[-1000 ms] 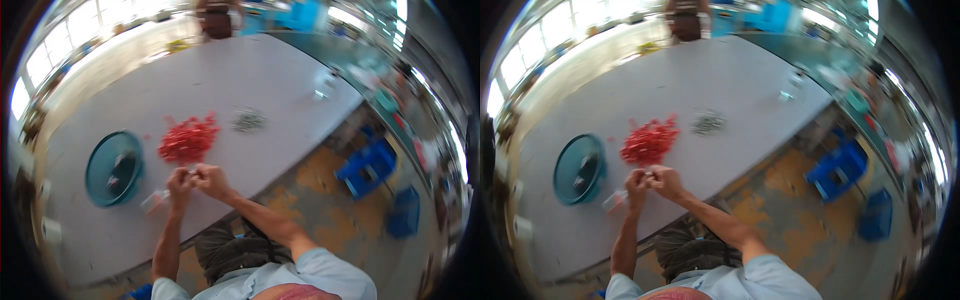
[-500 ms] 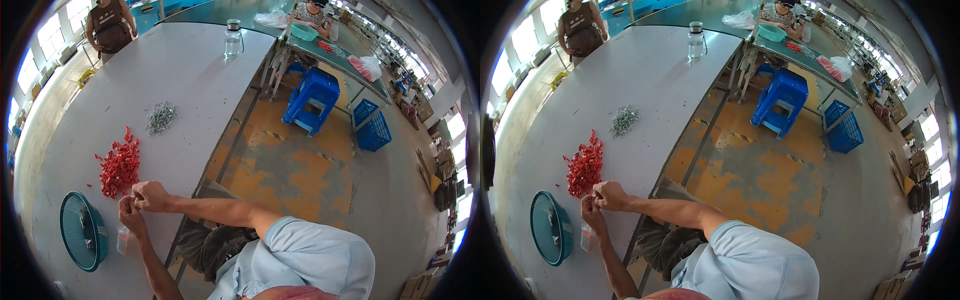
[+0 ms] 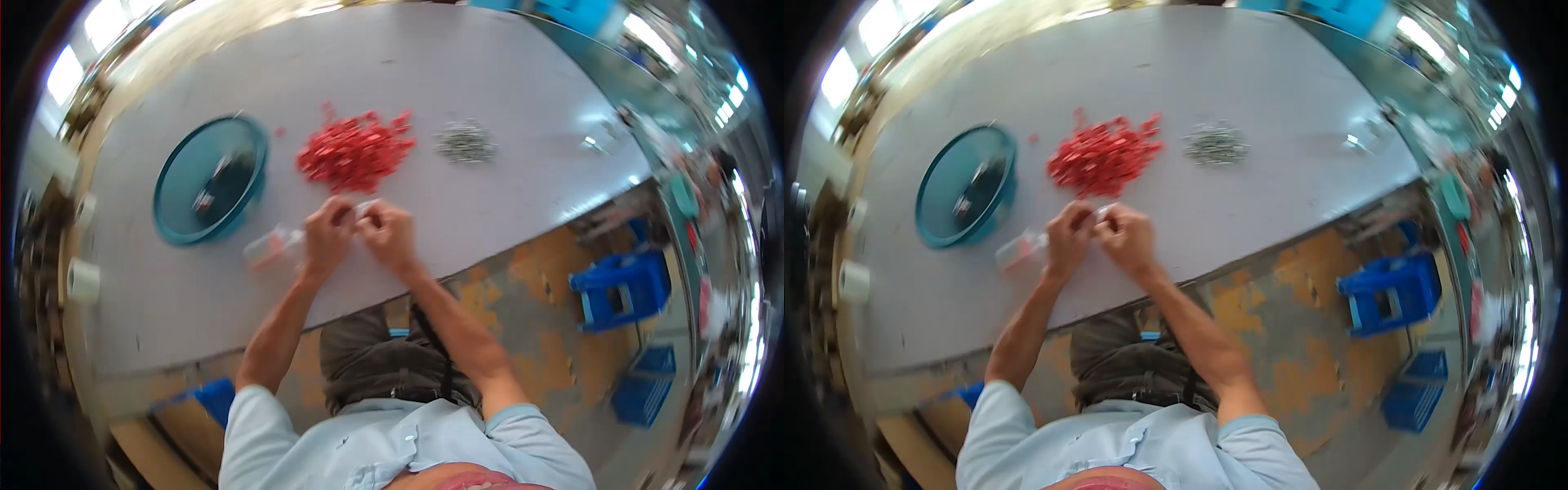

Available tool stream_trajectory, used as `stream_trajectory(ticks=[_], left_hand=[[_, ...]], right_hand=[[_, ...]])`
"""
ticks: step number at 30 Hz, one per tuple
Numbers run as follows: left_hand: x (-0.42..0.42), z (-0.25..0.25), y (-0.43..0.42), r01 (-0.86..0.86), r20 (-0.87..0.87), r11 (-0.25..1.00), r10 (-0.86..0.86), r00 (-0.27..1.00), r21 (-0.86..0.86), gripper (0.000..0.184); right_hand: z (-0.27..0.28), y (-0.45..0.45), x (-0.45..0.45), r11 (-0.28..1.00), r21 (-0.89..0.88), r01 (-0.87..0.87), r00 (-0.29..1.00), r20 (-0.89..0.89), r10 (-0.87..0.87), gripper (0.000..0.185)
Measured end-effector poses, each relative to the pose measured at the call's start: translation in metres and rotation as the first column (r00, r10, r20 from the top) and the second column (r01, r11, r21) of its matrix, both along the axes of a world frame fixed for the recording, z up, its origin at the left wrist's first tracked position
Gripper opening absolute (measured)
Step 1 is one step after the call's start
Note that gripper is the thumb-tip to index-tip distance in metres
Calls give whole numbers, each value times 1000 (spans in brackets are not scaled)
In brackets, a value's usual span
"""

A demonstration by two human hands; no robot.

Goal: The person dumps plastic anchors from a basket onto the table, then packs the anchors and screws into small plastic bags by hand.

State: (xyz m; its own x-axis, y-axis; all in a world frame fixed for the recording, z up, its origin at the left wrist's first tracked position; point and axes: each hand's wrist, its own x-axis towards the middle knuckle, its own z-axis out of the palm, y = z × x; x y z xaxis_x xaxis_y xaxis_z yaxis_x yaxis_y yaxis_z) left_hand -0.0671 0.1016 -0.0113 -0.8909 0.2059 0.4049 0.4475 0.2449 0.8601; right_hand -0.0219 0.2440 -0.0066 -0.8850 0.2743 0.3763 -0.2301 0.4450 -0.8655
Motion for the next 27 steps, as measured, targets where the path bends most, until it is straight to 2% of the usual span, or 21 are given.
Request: stream_trajectory(ticks=[3, 5, 6, 9, 12, 14, 18, 21, 25, 27], left_hand=[[-5, -13, 1, -36, 103, 998, 30, 994, 58, 8], [-1, -7, -1, 36, 165, 998, -44, 985, 53, 5], [-1, -6, -1, 16, 179, 998, -26, 984, 56, 5], [0, -7, 2, 27, 178, 995, -45, 983, 98, 9], [1, -7, 3, 50, 174, 984, -79, 982, 170, 6], [0, -8, 3, 18, 178, 990, -43, 983, 140, 6], [-1, -7, 3, 26, 180, 985, -57, 982, 171, 7], [-2, -8, 3, 52, 194, 980, -90, 977, 191, 7], [-2, -8, 3, 102, 192, 980, -135, 972, 170, 7], [-1, -7, 3, 65, 227, 981, -107, 968, 182, 7]], right_hand=[[3, 10, 7, 996, -76, -55, 997, 42, 58, 10], [-6, 31, 11, 991, -105, -78, 993, 81, 87, 12], [-10, 45, 10, 987, -136, -85, 992, 77, 96, 12], [-2, 86, 5, 996, -81, -46, 990, 131, 56, 14], [11, 123, -14, 1000, 6, 30, 994, 102, -31, 15], [18, 161, -25, 979, 188, 76, 989, 114, -98, 17], [19, 248, -39, 911, 335, 242, 947, 121, -297, 18], [12, 276, -41, 827, 525, 203, 946, 114, -304, 19], [7, 277, -50, 787, 595, 162, 960, 91, -266, 24], [15, 269, -59, 744, 643, 180, 937, 117, -328, 32]])
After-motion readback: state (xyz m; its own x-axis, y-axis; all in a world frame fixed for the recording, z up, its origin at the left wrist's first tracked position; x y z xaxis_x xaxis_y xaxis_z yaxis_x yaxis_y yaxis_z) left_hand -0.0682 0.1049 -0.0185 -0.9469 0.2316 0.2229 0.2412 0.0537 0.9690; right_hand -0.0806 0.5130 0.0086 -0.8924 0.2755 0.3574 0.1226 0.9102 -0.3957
